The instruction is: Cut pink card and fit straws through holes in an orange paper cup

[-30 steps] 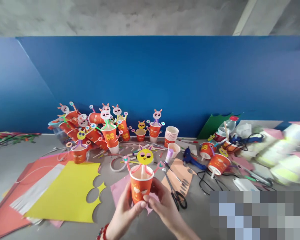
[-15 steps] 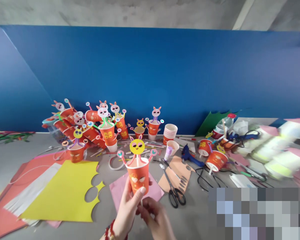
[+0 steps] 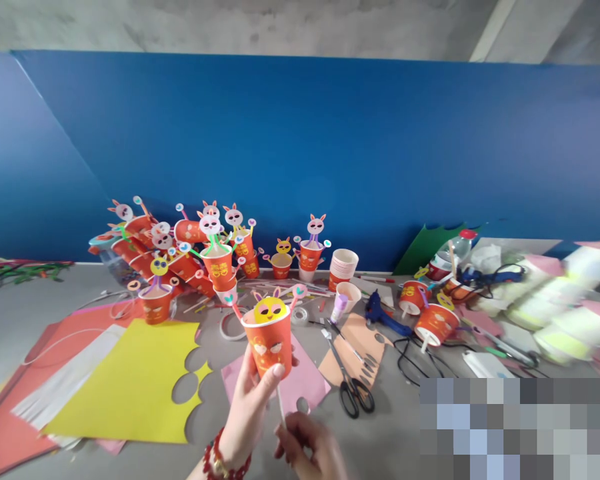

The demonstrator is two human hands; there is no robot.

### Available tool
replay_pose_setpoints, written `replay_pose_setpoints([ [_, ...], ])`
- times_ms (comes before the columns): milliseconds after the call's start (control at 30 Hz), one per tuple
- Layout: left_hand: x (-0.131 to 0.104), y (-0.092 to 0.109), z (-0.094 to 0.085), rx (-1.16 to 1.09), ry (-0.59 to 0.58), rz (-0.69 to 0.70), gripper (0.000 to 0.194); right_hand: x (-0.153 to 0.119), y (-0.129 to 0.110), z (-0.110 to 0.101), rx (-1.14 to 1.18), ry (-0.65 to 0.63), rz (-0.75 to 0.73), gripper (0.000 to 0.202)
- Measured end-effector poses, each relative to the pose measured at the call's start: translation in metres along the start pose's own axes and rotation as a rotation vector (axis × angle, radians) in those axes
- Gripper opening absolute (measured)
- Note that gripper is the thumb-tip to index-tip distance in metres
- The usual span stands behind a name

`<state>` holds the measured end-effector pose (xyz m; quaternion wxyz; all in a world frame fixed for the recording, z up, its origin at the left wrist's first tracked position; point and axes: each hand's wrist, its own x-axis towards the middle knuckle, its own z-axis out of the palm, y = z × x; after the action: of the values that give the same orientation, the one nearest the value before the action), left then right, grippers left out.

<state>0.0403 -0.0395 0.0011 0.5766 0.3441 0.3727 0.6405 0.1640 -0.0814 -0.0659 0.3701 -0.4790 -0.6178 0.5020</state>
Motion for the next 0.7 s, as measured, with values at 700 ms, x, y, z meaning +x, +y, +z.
replay_pose_setpoints([
  [700, -0.015, -0.009, -0.002, 0.038, 0.005, -0.05, 0.048, -0.004, -0.002, -0.009, -0.167, 0.127, -0.162, 0.042],
])
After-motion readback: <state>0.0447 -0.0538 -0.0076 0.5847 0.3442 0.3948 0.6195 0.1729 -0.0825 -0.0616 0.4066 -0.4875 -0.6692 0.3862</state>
